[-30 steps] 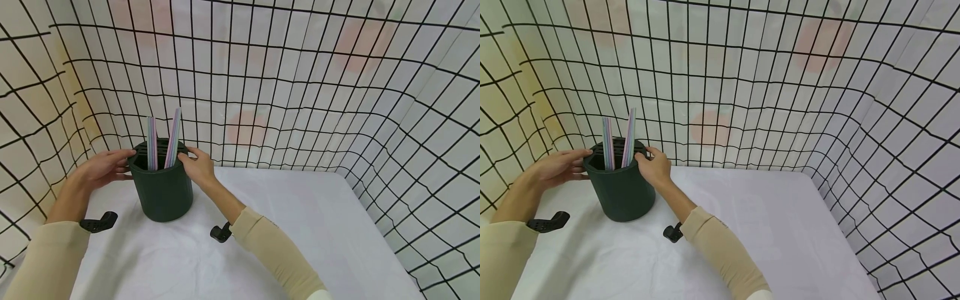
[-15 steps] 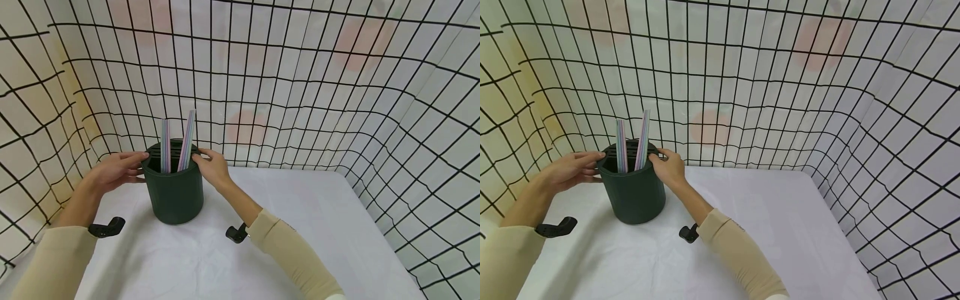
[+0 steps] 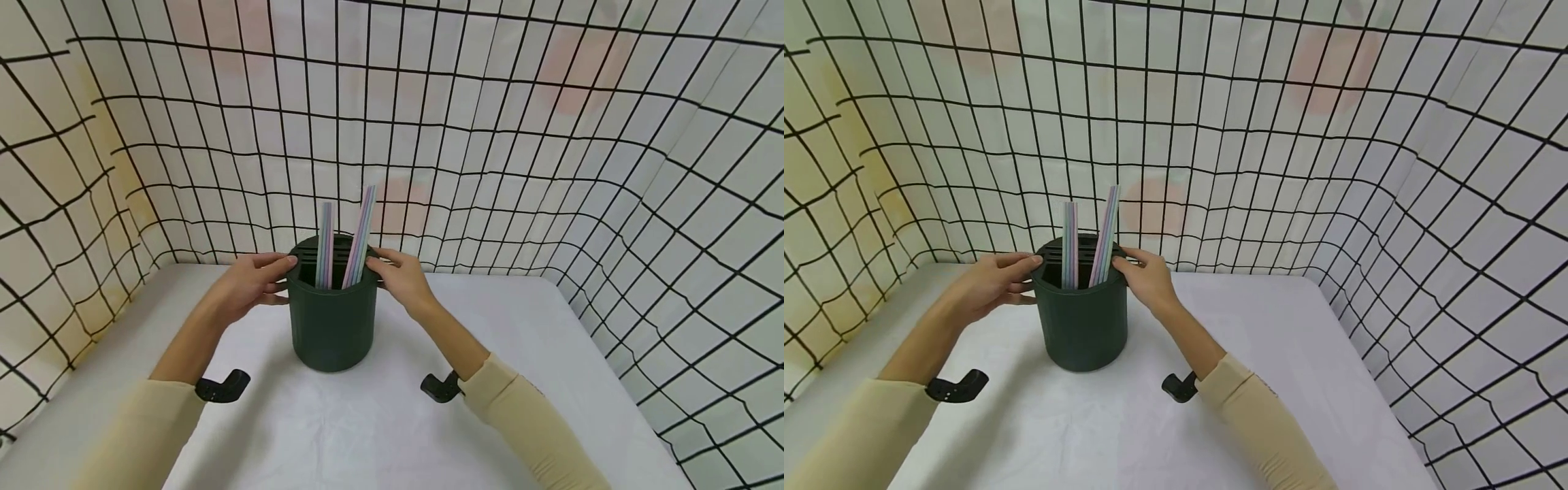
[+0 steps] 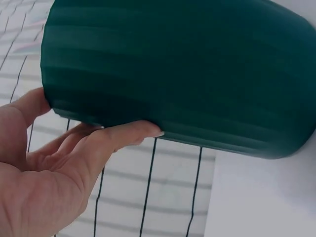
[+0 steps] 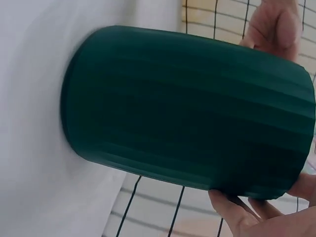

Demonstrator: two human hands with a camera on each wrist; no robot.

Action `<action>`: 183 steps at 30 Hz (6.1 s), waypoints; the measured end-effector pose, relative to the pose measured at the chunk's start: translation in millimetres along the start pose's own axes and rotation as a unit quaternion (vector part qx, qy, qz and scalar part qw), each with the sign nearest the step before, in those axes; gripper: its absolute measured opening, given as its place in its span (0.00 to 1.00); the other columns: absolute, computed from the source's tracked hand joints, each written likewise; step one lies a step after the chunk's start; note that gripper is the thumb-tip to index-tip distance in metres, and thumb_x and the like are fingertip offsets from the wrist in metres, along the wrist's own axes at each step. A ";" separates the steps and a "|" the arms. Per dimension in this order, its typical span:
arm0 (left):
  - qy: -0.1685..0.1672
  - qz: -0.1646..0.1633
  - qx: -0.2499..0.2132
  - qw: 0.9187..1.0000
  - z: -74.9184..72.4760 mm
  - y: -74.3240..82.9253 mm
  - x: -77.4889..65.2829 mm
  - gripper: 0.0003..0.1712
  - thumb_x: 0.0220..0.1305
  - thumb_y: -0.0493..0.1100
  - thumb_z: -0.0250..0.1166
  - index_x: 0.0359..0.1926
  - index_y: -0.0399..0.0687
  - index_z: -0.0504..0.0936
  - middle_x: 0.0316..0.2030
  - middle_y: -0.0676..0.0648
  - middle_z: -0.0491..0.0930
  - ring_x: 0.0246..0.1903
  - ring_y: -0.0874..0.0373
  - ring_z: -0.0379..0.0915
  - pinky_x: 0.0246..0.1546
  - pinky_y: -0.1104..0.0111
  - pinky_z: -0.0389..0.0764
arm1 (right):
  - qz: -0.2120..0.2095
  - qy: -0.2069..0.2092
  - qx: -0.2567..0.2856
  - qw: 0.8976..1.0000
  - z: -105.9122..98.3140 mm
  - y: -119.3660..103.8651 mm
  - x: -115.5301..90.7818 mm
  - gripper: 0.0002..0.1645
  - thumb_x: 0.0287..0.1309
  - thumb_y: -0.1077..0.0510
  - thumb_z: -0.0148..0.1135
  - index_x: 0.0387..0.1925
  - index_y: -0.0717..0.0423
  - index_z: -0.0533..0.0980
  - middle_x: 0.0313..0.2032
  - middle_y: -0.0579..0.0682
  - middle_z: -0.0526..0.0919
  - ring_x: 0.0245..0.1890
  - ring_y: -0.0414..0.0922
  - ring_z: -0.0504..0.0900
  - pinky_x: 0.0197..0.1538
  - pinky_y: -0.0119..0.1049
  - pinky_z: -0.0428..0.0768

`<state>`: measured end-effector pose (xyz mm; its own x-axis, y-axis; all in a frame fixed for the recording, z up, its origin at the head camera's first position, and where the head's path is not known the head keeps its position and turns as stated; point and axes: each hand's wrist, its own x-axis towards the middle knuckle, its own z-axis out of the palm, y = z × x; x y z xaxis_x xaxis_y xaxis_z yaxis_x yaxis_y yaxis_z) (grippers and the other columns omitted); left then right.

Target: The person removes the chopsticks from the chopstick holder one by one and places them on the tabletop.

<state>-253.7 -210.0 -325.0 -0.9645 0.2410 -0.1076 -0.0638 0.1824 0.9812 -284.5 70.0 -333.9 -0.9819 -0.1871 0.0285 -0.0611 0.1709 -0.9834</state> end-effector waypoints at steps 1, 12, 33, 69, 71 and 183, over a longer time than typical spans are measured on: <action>0.001 -0.001 -0.005 1.000 6.2 0.5 2.5 0.40 0.76 0.54 0.59 0.76 0.33 0.60 0.70 0.32 0.67 0.68 0.39 0.68 0.59 0.52 0.81 | 0.002 0.001 0.004 1.000 -6.4 0.8 -1.6 0.26 0.71 0.54 0.60 0.68 0.55 0.74 0.58 0.57 0.83 0.58 0.50 0.84 0.58 0.38 0.85; 0.014 -0.010 -0.014 1.000 56.6 6.0 25.8 0.36 0.75 0.54 0.60 0.75 0.38 0.65 0.70 0.37 0.70 0.68 0.41 0.69 0.55 0.55 0.84 | 0.019 0.006 0.002 1.000 -60.0 7.9 -13.8 0.28 0.72 0.53 0.60 0.69 0.57 0.73 0.63 0.57 0.79 0.61 0.52 0.81 0.61 0.40 0.83; 0.016 -0.002 0.038 0.999 76.8 10.1 37.0 0.37 0.75 0.57 0.58 0.76 0.43 0.64 0.73 0.40 0.67 0.69 0.41 0.68 0.56 0.55 0.83 | -0.009 0.010 -0.007 1.000 -82.3 13.0 -17.8 0.29 0.73 0.53 0.59 0.70 0.59 0.71 0.64 0.60 0.79 0.62 0.53 0.81 0.61 0.40 0.83; 0.026 0.063 -0.007 0.998 81.3 1.2 45.6 0.30 0.77 0.51 0.58 0.76 0.54 0.67 0.70 0.38 0.70 0.67 0.45 0.72 0.68 0.49 0.72 | -0.064 0.063 -0.101 0.991 -94.7 -15.7 -28.0 0.25 0.70 0.53 0.63 0.65 0.54 0.75 0.59 0.57 0.83 0.59 0.52 0.82 0.68 0.51 0.77; 0.031 0.064 -0.005 0.997 80.5 1.4 46.0 0.30 0.77 0.51 0.58 0.75 0.55 0.68 0.70 0.39 0.70 0.67 0.45 0.72 0.68 0.50 0.72 | -0.081 0.056 -0.089 0.991 -94.0 -24.0 -29.9 0.24 0.69 0.54 0.64 0.63 0.56 0.75 0.58 0.57 0.83 0.59 0.51 0.82 0.68 0.50 0.76; 0.047 0.065 -0.017 0.997 80.2 -0.2 47.1 0.28 0.74 0.54 0.61 0.72 0.61 0.72 0.66 0.44 0.76 0.65 0.51 0.75 0.66 0.51 0.75 | 0.211 0.111 -0.190 0.953 -344.2 174.0 -75.5 0.31 0.63 0.59 0.67 0.62 0.75 0.72 0.32 0.39 0.85 0.32 0.36 0.84 0.37 0.32 0.87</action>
<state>-278.5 -122.3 -343.2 -0.9849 0.1696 0.0350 0.0563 0.1226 0.9909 -282.7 446.9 -445.5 -0.9448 0.1773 -0.2757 0.3277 0.5311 -0.7814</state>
